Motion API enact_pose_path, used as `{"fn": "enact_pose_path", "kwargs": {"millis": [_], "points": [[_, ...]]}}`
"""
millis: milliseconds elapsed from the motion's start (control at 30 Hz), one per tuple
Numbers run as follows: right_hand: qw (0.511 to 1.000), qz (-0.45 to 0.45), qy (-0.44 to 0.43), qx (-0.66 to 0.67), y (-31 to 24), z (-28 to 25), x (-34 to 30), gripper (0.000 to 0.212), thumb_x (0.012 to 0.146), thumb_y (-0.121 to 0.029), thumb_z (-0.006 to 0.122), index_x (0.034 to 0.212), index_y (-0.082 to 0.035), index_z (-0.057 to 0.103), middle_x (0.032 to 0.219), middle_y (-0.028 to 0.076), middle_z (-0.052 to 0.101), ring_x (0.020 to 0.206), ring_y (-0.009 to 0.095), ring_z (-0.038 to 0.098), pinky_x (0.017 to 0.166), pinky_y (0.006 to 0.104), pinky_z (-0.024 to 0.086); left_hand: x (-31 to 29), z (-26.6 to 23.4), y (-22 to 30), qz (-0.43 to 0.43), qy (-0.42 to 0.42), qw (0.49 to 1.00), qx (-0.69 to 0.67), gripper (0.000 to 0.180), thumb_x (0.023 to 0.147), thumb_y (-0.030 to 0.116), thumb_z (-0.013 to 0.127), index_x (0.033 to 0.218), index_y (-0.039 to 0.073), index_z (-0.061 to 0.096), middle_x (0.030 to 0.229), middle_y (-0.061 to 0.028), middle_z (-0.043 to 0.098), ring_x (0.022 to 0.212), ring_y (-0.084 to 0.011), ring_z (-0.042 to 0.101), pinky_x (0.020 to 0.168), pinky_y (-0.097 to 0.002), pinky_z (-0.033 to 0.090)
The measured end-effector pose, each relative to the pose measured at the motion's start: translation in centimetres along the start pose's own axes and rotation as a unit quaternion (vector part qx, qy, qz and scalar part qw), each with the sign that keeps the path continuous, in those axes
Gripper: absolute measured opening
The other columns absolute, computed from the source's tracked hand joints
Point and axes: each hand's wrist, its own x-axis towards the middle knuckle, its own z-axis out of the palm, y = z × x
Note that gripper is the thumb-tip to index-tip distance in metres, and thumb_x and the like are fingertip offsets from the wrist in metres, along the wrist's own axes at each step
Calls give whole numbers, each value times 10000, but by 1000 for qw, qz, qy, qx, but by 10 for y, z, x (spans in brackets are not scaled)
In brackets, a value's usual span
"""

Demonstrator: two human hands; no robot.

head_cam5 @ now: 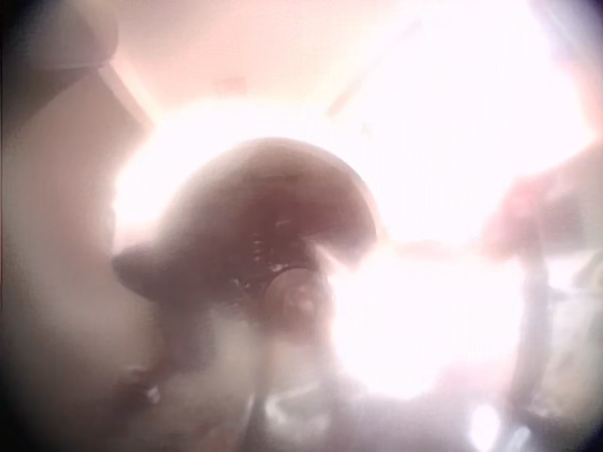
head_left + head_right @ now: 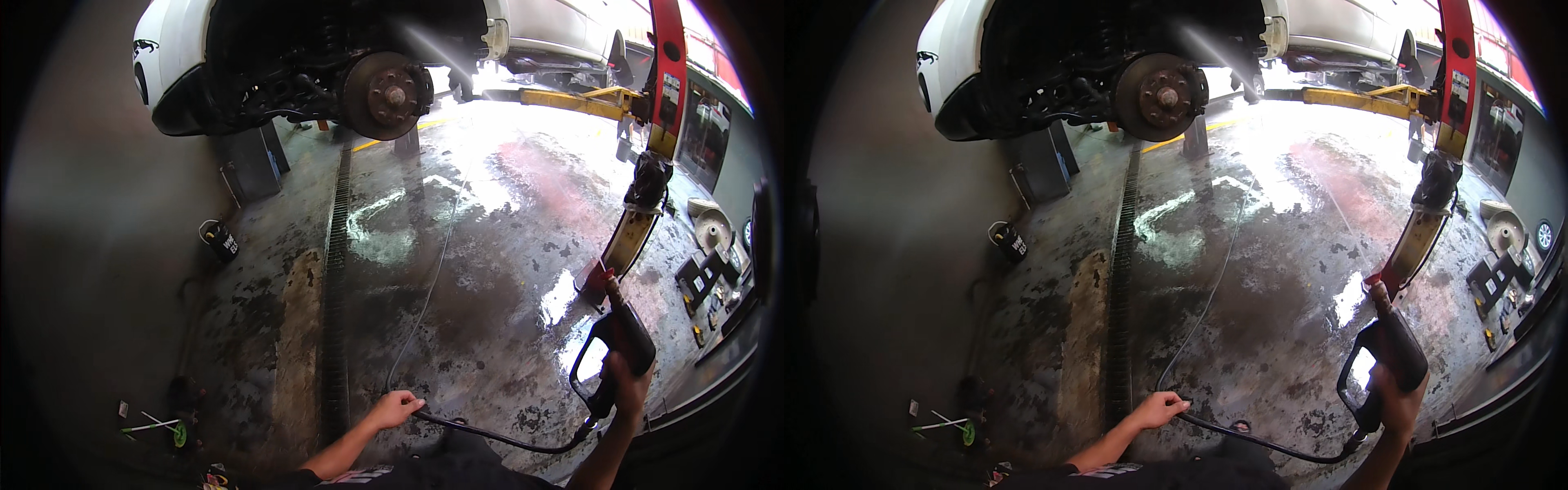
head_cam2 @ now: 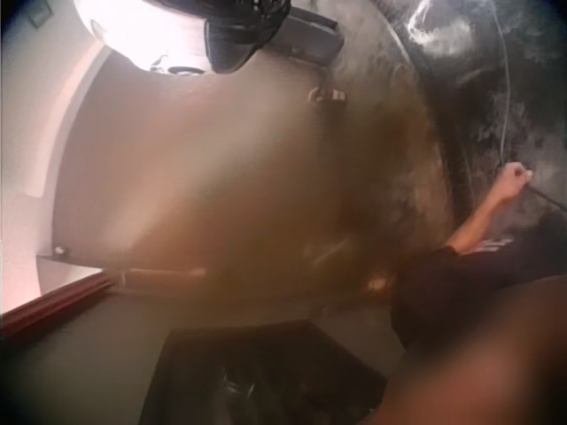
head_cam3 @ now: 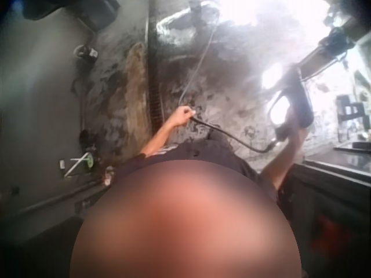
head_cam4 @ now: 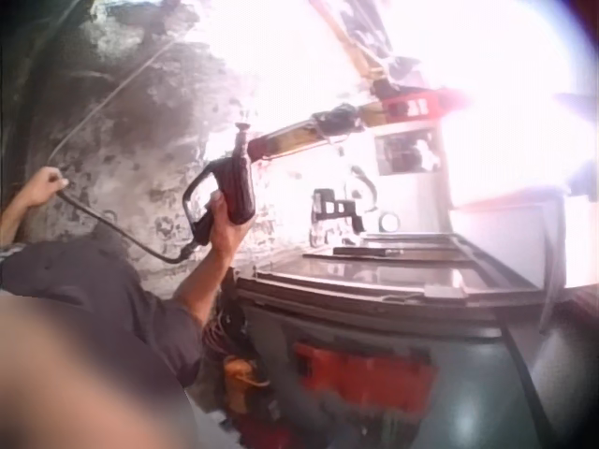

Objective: The person uses a high-pressure water spray gun to clean the undercarriage of a white car elevated on a lift. They systematically spray the suspension, brake components, and chassis areas while moving around the vehicle.

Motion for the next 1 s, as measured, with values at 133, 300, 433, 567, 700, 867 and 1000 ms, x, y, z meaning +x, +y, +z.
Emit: {"fn": "enact_pose_path", "kwargs": {"millis": [133, 300, 433, 567, 700, 867, 1000], "points": [[999, -8, 12, 34, 11, -16, 15, 413, 827, -193, 813, 1118, 45, 642, 799, 65, 660, 618, 125, 607, 543, 267, 489, 0, 12, 25, -11, -4, 1000, -8, 439, 924, 481, 690, 977, 48, 738, 804, -97, 702, 757, -203, 660, 714, -359, 506], [999, 6, -30, 16, 29, -53, 62, 483, 809, -218, 829, 1153, 49, 621, 767, 69, 649, 570, 132, 599, 504, 269, 476, 23, 47, 54, 14, 9, 1000, -10, 419, 942, 456, 689, 932, 39, 719, 775, -42, 668, 713, -135, 601, 663, -321, 477], [999, -14, -41, 6, 53, -99, 115, 545, 815, -259, 819, 1197, 61, 600, 760, 67, 646, 559, 142, 598, 500, 274, 473, 60, 90, 91, -9, 17, 999, -36, 416, 940, 465, 686, 938, 50, 720, 782, -55, 671, 729, -158, 622, 678, -337, 484], [997, -35, -56, -42, 78, -169, 159, 652, 765, -326, 841, 1236, 55, 600, 861, 105, 662, 687, 192, 640, 630, 320, 499, 90, 150, 143, -2, -1, 1000, -27, 442, 942, 484, 665, 934, 45, 713, 795, -111, 676, 754, -215, 641, 698, -379, 495], [985, -73, -142, -71, 87, -229, 197, 696, 707, -279, 874, 1268, 41, 613, 997, 159, 685, 826, 262, 679, 774, 380, 520, 116, 191, 188, 9, -35, 999, -32, 462, 950, 499, 645, 941, 41, 708, 793, -136, 670, 782, -252, 651, 707, -409, 498], [960, 11, -280, -28, 79, -241, 222, 733, 624, -115, 895, 1267, 92, 611, 1085, 178, 713, 971, 265, 708, 877, 372, 548, 128, 216, 213, 37, -45, 998, -29, 460, 971, 487, 626, 959, 33, 699, 764, -128, 672, 737, -231, 642, 680, -393, 486], [967, -17, -250, 39, 68, -223, 226, 689, 635, -76, 874, 1248, 106, 617, 1096, 171, 716, 962, 238, 703, 861, 358, 547, 130, 214, 221, 9, -48, 998, -32, 452, 970, 481, 631, 959, 34, 703, 766, -112, 673, 740, -216, 640, 670, -387, 479]]}}
